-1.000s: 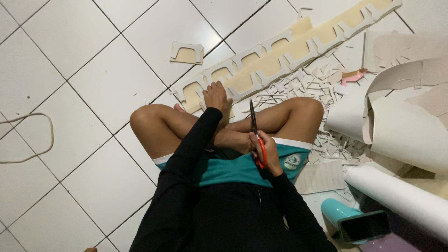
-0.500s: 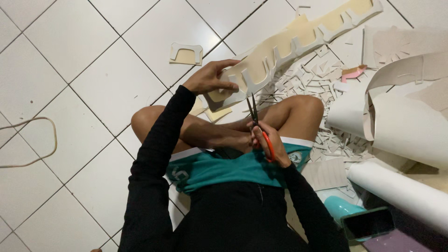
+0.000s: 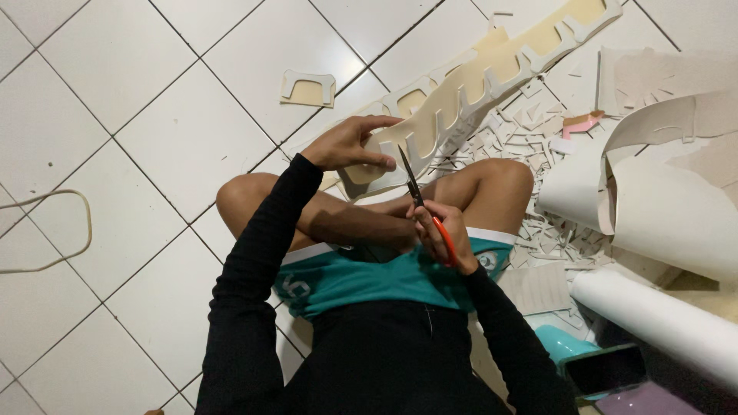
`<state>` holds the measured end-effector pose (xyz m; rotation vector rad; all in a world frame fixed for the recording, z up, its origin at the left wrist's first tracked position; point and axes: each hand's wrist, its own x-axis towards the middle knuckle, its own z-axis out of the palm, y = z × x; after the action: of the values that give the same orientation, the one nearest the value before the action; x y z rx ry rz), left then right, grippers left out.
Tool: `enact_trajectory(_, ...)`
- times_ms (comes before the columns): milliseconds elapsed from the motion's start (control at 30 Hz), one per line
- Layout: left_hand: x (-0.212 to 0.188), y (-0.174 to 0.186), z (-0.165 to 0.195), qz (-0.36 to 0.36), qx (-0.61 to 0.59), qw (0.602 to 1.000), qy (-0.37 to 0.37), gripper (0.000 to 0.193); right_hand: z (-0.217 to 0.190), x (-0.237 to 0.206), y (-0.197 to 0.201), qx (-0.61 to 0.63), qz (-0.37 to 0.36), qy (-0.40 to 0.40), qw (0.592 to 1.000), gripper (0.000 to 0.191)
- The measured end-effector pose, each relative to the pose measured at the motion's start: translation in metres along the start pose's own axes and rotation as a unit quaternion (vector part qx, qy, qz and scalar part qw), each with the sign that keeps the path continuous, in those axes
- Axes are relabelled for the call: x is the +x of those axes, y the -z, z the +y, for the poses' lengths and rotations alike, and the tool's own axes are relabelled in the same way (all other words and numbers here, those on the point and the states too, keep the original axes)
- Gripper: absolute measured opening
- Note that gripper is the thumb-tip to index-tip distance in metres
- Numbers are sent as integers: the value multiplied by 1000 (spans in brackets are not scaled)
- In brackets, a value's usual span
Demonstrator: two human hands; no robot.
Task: The person sews cream-colored shoe upper components on an industrial sewing machine at a workbench, guiding the fabric under the needle and repositioning pieces. They then move to the floor, sit down, and trim excess material from the stitched shoe parts with red-handled scissors.
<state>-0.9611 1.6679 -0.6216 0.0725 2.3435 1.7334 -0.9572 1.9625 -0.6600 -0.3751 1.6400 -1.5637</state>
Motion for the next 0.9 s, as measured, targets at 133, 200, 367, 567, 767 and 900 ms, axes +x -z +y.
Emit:
enact_trajectory(133,-4,-9,6,-10,-2,999,-41,80,-5,-1,-3,16,-22,26,999,52)
enact_trajectory(200,-6,-12,9,-20,-16,998,-49,82,-8,-1,-4,20,-32,51,998,54)
enact_trajectory(367,-12,-10,9,-50,7,998,25,89,-10,-3,-8,13,-33,60,998,55)
enact_trajectory(567,-27,-11,1,-33,97,995,8,92,-6,-2,-13,66,-40,35,996,51)
enact_trajectory(767,-53,-46,3,253,-221,941,45,55,-18,17,-19,66,16,140,988,35)
enact_trajectory(900,-65,-76,12,263,-354,897,15,44,-39,31,-22,-89,54,210,972,30)
